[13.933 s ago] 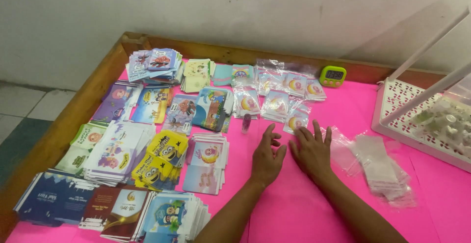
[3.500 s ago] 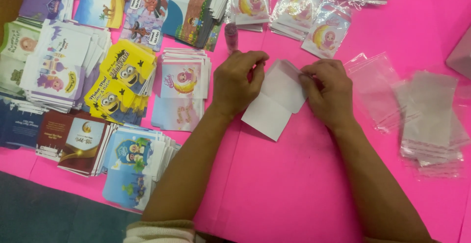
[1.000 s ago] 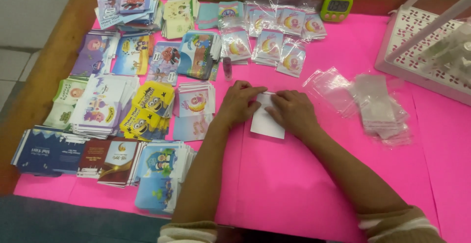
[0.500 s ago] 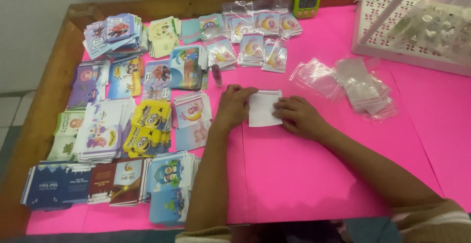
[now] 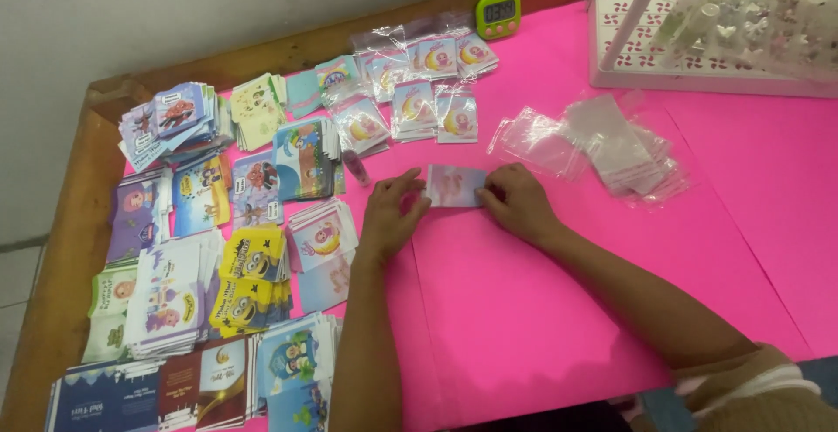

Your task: Packaging small decorative cards into plastic sleeves, including applying glue to paper inserts and folding them.

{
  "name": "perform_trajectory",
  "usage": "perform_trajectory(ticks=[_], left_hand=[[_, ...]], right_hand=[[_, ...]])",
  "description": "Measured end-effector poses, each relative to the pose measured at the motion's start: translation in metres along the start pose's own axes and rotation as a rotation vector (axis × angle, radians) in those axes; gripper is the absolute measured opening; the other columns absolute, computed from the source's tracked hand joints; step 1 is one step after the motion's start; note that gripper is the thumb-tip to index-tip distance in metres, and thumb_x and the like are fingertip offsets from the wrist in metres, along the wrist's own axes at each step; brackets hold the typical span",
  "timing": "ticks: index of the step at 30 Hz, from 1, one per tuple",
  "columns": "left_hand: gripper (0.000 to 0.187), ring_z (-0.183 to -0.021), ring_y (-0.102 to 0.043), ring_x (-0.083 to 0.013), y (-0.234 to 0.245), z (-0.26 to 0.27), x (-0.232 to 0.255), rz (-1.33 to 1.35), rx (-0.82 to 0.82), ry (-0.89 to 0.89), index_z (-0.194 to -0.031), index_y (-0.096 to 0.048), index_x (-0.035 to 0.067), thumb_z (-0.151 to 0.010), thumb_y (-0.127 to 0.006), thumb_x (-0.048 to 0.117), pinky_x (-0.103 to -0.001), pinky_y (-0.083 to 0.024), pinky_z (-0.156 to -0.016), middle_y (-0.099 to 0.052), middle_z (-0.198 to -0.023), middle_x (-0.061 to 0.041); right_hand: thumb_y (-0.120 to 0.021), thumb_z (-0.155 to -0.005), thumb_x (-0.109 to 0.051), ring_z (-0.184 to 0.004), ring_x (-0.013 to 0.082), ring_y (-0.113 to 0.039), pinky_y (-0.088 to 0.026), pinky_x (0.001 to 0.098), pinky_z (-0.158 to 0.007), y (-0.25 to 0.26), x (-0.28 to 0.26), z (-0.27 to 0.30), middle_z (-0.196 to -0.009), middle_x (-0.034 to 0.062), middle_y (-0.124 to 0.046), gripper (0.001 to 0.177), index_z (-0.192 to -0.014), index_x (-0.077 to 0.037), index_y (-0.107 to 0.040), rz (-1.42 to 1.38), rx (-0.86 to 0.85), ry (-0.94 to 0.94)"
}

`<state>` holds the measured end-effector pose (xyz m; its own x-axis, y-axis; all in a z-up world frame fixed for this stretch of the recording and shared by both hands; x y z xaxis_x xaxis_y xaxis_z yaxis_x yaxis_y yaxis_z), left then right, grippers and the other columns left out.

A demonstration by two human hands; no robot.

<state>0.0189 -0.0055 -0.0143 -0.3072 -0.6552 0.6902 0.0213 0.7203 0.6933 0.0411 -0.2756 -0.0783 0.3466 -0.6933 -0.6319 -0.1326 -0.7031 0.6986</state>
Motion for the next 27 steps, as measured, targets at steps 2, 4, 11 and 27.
perform_trajectory(ticks=[2,4,11,27], left_hand=[[0.054,-0.125,-0.056,-0.0276,-0.007,-0.004,-0.005,-0.033,0.031,-0.009,-0.145,-0.058,0.024,-0.091,-0.067,0.030,-0.049,-0.043,-0.107,-0.074,-0.119,-0.001],[0.056,-0.123,-0.057,-0.0271,-0.011,-0.006,-0.010,-0.064,0.059,-0.018,-0.146,-0.057,0.023,-0.091,-0.067,0.029,-0.048,-0.044,-0.106,-0.074,-0.117,0.000],[0.066,-0.118,-0.060,-0.0249,-0.013,0.000,-0.014,-0.079,0.111,-0.069,-0.141,-0.063,0.026,-0.076,-0.069,0.022,-0.044,-0.046,-0.101,-0.074,-0.113,0.000],[0.055,-0.119,-0.060,-0.0308,-0.017,-0.004,-0.020,-0.273,0.102,-0.208,-0.133,-0.066,0.027,-0.079,-0.072,0.031,-0.048,-0.053,-0.088,-0.062,-0.134,-0.004]], right_hand=[[-0.074,-0.090,-0.029,-0.106,0.0215,-0.067,-0.054,0.0394,-0.090,0.002,-0.010,-0.005,-0.091,0.0006,-0.071,0.013,-0.097,-0.018,-0.072,0.038,0.002,0.020],[-0.072,-0.090,-0.026,-0.103,0.0243,-0.067,-0.054,0.0402,-0.090,0.007,-0.023,-0.005,-0.094,0.0041,-0.071,0.018,-0.106,-0.016,-0.073,0.079,0.003,0.038],[-0.069,-0.094,-0.036,-0.120,0.0295,-0.063,-0.051,0.0413,-0.090,0.010,-0.041,0.004,-0.122,0.0057,-0.066,0.026,-0.116,-0.022,-0.070,0.232,0.245,0.493],[-0.064,-0.097,-0.052,-0.125,0.0287,-0.066,-0.049,0.0434,-0.105,0.002,-0.043,0.007,-0.124,0.0080,-0.071,0.037,-0.118,-0.023,-0.073,0.254,-0.024,0.672]])
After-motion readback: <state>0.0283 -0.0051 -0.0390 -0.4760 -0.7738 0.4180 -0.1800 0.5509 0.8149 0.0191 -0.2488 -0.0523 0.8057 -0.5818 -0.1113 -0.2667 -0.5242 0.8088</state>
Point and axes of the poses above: each hand's wrist, its own z-axis away from the middle knuckle, its own y-axis out of the back of the hand, x = y × z, the point moved 1 cm from there along -z, towards the middle knuckle
